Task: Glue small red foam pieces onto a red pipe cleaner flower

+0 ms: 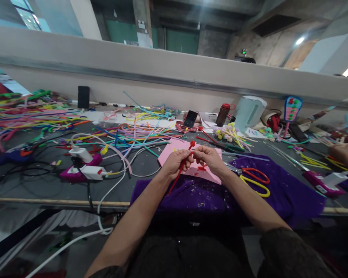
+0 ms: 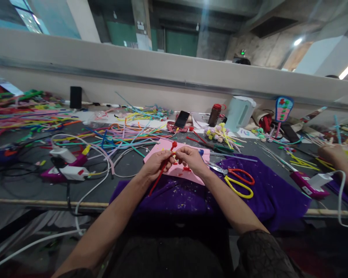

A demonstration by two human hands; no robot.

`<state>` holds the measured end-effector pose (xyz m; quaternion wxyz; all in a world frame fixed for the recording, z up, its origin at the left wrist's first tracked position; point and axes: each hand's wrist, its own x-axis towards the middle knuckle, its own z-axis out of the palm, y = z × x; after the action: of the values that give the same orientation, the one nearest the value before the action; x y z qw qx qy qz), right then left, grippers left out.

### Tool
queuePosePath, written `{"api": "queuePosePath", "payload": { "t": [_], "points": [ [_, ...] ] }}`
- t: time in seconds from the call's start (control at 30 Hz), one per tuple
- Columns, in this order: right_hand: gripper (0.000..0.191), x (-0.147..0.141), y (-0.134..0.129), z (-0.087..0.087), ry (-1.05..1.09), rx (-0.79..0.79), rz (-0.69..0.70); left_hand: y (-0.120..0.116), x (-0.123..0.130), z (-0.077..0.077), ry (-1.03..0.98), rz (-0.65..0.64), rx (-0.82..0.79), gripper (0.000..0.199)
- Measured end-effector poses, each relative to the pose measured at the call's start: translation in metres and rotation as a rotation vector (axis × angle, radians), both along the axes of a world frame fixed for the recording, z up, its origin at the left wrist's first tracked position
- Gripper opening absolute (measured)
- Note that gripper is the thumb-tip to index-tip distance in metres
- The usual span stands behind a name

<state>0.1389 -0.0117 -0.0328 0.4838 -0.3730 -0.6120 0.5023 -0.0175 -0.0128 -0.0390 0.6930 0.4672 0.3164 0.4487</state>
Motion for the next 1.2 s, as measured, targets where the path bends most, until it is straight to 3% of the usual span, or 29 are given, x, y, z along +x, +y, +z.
{"api": "queuePosePath", "payload": {
  "t": [0.53,0.8,1.2],
  "points": [
    [0.025,-0.0008,-0.0003,-0.0043,-0.084,0.035,-0.042,-0.0026,0.0008,-0.0002,0.037,0.030,0.041,0.024],
    [0.023,0.0011,-0.0024,-0.0028,-0.003,-0.013,0.050,-0.0025,-0.0005,0.0002,0.043,0.024,0.041,0.022],
    [0.020,0.0055,0.0009,-0.0075,0.103,-0.023,0.002,-0.0011,-0.0012,0.0001,0.022,0.043,-0.004,0.026]
  ]
}}
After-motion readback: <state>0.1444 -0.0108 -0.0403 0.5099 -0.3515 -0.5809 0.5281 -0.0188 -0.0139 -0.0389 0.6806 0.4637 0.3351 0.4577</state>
